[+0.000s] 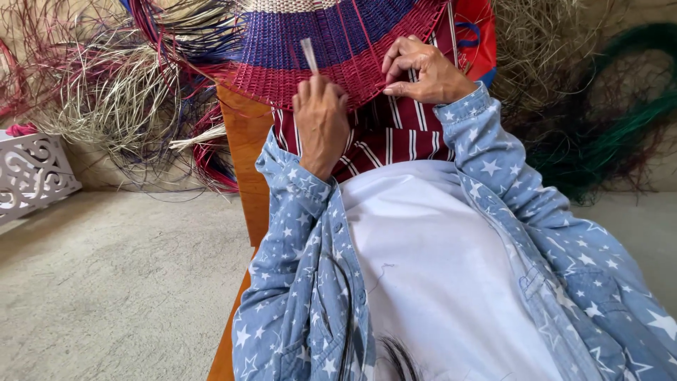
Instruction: Weaving colored fibers into a circular mat pattern using a thin wooden tool
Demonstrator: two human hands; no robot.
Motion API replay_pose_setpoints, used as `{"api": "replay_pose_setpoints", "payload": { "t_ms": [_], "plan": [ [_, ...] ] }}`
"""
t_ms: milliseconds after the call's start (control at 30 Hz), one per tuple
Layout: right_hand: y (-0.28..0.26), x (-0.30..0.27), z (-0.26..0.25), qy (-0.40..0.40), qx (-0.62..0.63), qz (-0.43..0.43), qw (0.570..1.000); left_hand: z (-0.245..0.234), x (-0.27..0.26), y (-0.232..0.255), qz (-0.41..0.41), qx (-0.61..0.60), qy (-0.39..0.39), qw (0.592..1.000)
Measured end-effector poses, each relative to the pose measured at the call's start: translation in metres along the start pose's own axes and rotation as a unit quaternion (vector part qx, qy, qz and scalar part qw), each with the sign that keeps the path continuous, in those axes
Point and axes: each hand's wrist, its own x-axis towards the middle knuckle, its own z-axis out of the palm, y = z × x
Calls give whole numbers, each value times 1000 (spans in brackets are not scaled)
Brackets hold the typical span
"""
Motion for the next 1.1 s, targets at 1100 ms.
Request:
{"api": "replay_pose_setpoints", "payload": {
  "t_ms": [1100],
  "plan": [
    [-39,23,12,70,-26,-68,995,-102,8,17,59,-185,74,978]
  ]
}}
